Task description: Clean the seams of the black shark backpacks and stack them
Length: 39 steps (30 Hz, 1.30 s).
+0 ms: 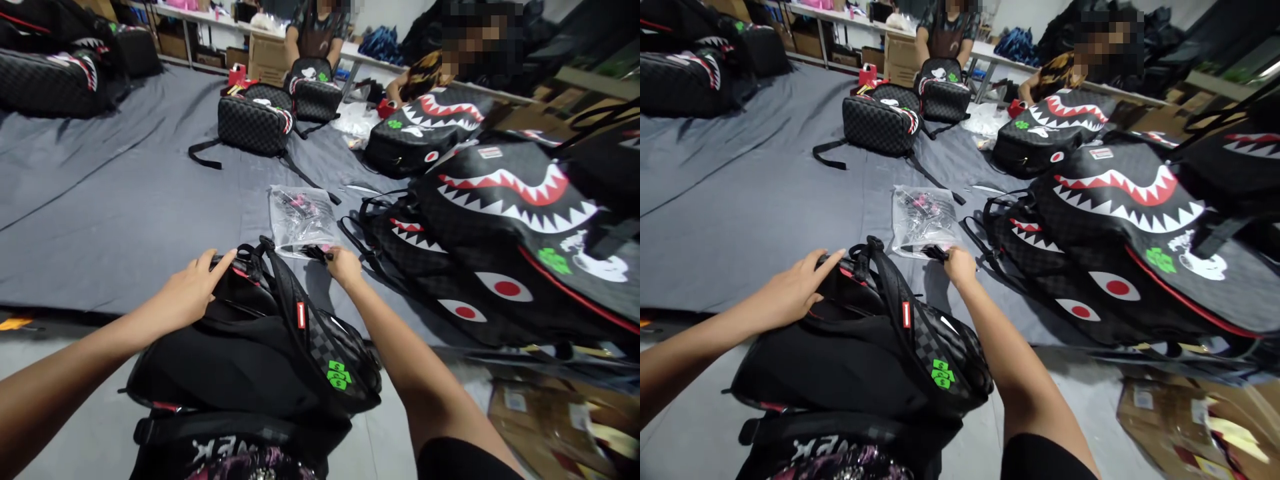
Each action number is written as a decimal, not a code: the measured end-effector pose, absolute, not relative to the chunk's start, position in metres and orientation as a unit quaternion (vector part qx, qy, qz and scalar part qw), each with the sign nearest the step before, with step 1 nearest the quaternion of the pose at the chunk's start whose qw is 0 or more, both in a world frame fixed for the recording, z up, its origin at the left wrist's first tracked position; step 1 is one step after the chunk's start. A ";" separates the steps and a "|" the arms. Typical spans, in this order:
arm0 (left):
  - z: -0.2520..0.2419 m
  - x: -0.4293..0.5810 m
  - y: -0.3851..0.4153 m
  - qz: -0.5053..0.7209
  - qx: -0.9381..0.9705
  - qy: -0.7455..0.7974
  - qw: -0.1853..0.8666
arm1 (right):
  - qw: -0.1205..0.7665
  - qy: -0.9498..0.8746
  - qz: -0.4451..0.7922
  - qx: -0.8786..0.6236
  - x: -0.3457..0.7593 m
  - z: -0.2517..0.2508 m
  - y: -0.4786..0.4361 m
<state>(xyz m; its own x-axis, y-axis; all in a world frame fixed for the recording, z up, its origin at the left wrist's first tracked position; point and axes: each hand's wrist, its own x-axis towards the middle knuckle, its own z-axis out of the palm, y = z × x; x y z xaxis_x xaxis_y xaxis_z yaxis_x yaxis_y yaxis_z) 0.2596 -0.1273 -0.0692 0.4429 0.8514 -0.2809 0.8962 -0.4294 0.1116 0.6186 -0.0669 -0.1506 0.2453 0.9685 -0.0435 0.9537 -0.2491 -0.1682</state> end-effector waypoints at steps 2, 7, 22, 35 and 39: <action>-0.068 0.259 -0.127 -0.085 0.842 0.517 0.128 | 0.100 -0.604 0.063 -0.789 0.618 -0.129 -0.085; -0.067 0.256 -0.127 -0.059 0.846 0.510 0.142 | 0.292 -0.617 0.180 -0.708 0.576 -0.073 -0.145; -0.070 0.225 -0.141 0.094 0.815 0.498 0.281 | -0.023 -0.825 0.147 -0.545 0.453 -0.062 -0.169; -0.138 0.199 -0.181 0.252 0.721 0.547 0.342 | -0.164 -0.871 0.087 -0.455 0.418 -0.062 -0.157; -0.140 0.198 -0.180 0.251 0.715 0.554 0.345 | -0.096 -0.895 0.100 -0.425 0.392 -0.058 -0.147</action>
